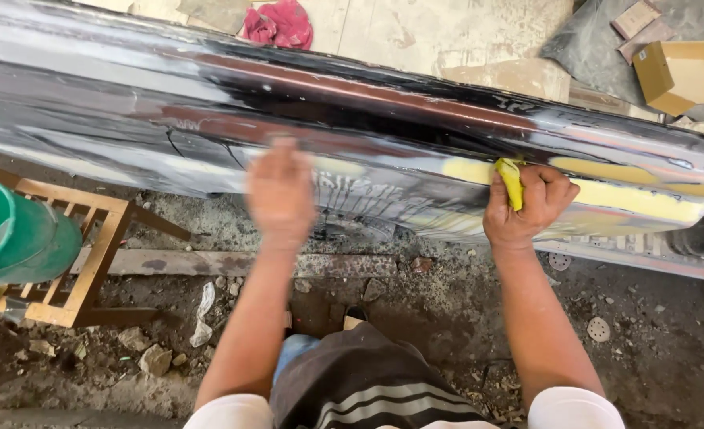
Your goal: Sanding and wiping a car door panel as part of a detailing or repair process.
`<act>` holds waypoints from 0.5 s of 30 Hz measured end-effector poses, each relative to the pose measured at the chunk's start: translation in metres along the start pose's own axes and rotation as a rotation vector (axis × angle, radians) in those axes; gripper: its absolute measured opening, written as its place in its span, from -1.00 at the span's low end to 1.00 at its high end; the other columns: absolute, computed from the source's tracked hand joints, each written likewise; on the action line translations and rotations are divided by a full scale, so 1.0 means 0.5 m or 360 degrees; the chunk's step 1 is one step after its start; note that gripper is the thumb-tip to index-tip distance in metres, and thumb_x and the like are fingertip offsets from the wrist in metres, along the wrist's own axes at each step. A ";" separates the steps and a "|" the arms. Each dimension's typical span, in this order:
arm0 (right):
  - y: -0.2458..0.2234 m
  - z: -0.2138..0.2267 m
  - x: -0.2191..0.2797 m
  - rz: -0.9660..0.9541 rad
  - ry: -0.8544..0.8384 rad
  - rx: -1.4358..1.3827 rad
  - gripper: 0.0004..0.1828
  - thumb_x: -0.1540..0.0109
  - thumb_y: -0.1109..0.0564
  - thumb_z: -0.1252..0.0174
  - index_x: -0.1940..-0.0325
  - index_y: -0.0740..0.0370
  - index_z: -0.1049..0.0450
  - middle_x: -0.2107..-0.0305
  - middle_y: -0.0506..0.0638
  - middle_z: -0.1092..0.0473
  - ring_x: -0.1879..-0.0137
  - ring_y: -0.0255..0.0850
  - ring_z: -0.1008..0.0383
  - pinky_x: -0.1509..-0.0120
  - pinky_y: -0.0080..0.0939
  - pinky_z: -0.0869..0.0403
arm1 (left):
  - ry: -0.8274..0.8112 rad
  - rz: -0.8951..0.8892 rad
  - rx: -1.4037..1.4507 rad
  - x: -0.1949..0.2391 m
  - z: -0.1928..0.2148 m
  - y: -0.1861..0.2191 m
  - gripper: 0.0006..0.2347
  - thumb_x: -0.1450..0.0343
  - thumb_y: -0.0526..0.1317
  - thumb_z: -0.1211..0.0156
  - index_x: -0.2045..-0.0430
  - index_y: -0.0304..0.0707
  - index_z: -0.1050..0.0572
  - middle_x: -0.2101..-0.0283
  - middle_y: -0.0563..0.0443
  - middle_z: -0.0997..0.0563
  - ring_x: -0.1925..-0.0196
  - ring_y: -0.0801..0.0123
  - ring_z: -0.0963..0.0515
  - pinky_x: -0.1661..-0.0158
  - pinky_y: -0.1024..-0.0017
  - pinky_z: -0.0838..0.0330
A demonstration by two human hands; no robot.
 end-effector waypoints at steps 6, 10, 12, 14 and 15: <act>-0.034 -0.018 -0.006 -0.0055 0.0045 0.0051 -0.71 -0.31 0.08 -0.47 0.04 0.20 -0.50 0.12 0.09 -0.40 -0.05 0.07 -0.29 -0.18 0.08 -0.23 | 0.0171 -0.0592 -0.1098 0.010 -0.033 0.159 -0.67 -0.32 -0.33 -0.08 0.01 -0.25 -0.45 -0.17 -0.21 -0.48 -0.07 0.11 -0.49 -0.06 0.09 -0.45; -0.052 -0.022 -0.005 -0.0053 0.0008 0.0043 -0.71 -0.33 0.08 -0.46 0.03 0.21 -0.49 0.11 0.08 -0.40 -0.05 0.06 -0.29 -0.18 0.08 -0.23 | 0.0292 -0.1272 -0.0616 0.067 -0.148 0.206 -0.72 -0.56 -0.31 -0.09 -0.17 -0.31 -0.33 -0.30 -0.22 -0.40 -0.13 -0.07 -0.46 -0.09 0.24 -0.51; -0.054 -0.021 -0.004 -0.0047 -0.0002 -0.0001 -0.70 -0.34 0.07 -0.46 0.02 0.21 -0.49 0.10 0.10 -0.39 -0.06 0.08 -0.28 -0.19 0.08 -0.24 | 0.0206 -0.1346 -0.0884 0.048 -0.101 0.179 -0.61 -0.50 -0.41 -0.05 -0.28 -0.27 -0.36 -0.29 -0.25 -0.42 -0.08 0.04 -0.48 -0.05 0.25 -0.51; -0.054 -0.019 -0.005 -0.0046 -0.0009 -0.0016 -0.70 -0.33 0.07 -0.46 0.02 0.21 -0.49 0.10 0.10 -0.39 -0.05 0.08 -0.28 -0.19 0.08 -0.24 | -0.0052 -0.0788 -0.1242 -0.006 0.032 0.164 -0.72 -0.52 -0.34 -0.03 -0.15 -0.22 -0.39 -0.20 -0.21 -0.43 -0.03 0.10 -0.49 -0.02 0.16 -0.45; -0.053 -0.018 -0.008 -0.0043 -0.0005 -0.0021 -0.70 -0.32 0.07 -0.46 0.01 0.20 -0.50 0.10 0.11 -0.39 -0.04 0.09 -0.28 -0.19 0.08 -0.24 | -0.0306 -0.0221 -0.1554 -0.036 0.099 0.150 -0.83 -0.55 -0.27 -0.02 -0.01 -0.16 -0.42 -0.10 -0.17 -0.44 0.02 0.16 -0.50 0.00 0.07 -0.39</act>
Point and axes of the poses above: each hand's wrist, its own x-axis away from the middle knuckle, its own z-axis out of the back of the hand, y = z × x, the point moved 2 cm from there along -x, towards the middle knuckle
